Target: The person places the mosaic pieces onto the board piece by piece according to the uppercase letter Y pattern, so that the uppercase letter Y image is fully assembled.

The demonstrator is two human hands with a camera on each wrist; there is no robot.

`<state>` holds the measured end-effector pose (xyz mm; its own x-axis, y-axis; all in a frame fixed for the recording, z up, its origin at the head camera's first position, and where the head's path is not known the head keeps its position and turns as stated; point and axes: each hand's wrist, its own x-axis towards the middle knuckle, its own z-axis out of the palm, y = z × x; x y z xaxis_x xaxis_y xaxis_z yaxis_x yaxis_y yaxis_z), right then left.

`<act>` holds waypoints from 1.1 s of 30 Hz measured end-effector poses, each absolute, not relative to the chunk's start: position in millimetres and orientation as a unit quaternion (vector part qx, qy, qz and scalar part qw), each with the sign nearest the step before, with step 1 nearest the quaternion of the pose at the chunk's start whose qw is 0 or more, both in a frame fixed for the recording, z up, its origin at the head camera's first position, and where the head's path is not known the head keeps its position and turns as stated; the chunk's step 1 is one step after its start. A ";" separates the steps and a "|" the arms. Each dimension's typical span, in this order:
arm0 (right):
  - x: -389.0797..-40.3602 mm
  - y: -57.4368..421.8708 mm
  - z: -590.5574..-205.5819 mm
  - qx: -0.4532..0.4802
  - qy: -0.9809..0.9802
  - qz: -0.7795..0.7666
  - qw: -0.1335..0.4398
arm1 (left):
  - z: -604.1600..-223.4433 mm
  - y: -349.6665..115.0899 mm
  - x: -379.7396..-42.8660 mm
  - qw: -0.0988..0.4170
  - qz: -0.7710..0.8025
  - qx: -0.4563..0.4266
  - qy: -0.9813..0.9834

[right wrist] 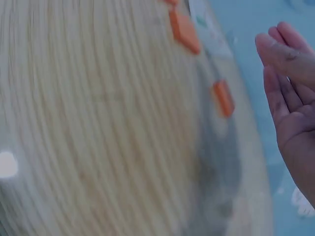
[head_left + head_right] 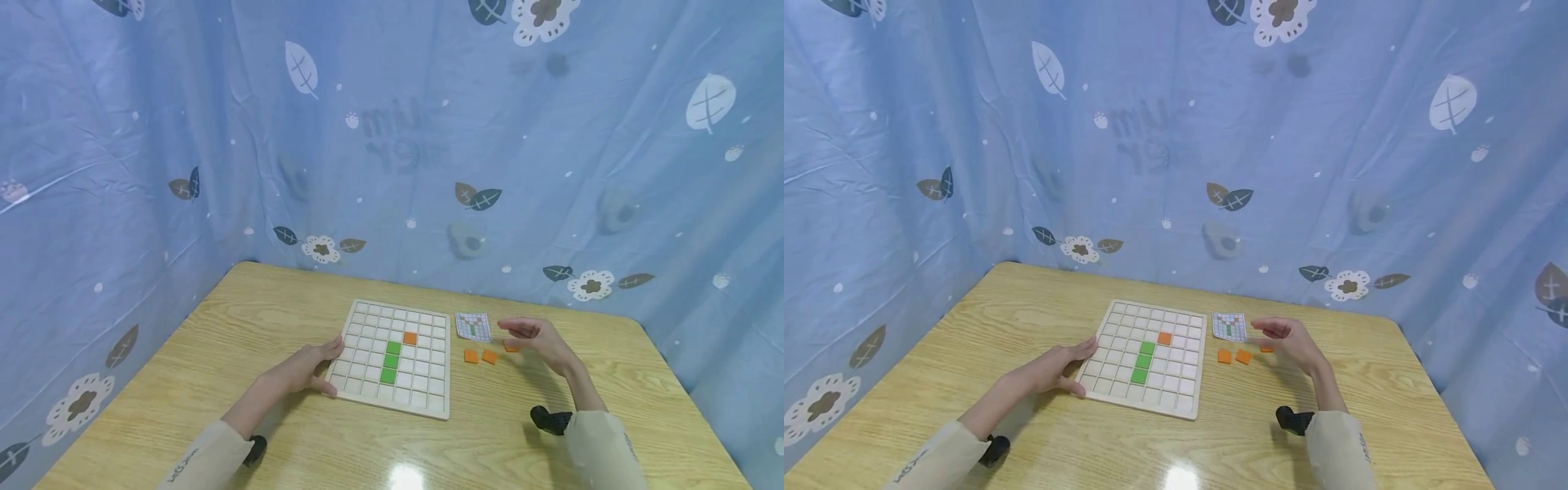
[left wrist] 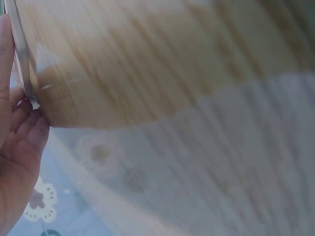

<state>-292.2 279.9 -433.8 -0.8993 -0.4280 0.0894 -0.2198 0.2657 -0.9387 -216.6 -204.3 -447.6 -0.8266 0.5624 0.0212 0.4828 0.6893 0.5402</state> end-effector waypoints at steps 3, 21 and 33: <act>-289.9 290.5 -441.5 -0.185 0.803 -0.562 0.076 | -449.3 -204.5 -216.7 0.074 0.278 0.287 0.914; -293.1 304.2 -452.8 -0.135 0.820 -0.550 0.084 | -446.1 -205.9 -217.3 0.075 0.268 0.286 0.917; -300.3 290.2 -446.1 -0.167 0.847 -0.495 0.099 | -445.8 -205.6 -217.0 0.082 0.268 0.287 0.916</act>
<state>-300.3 290.2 -446.1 -0.9246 -0.3811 -0.0017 -0.1854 0.4539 -0.8715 -217.0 -205.6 -445.8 -0.8216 0.5700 0.0046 0.4824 0.6910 0.5383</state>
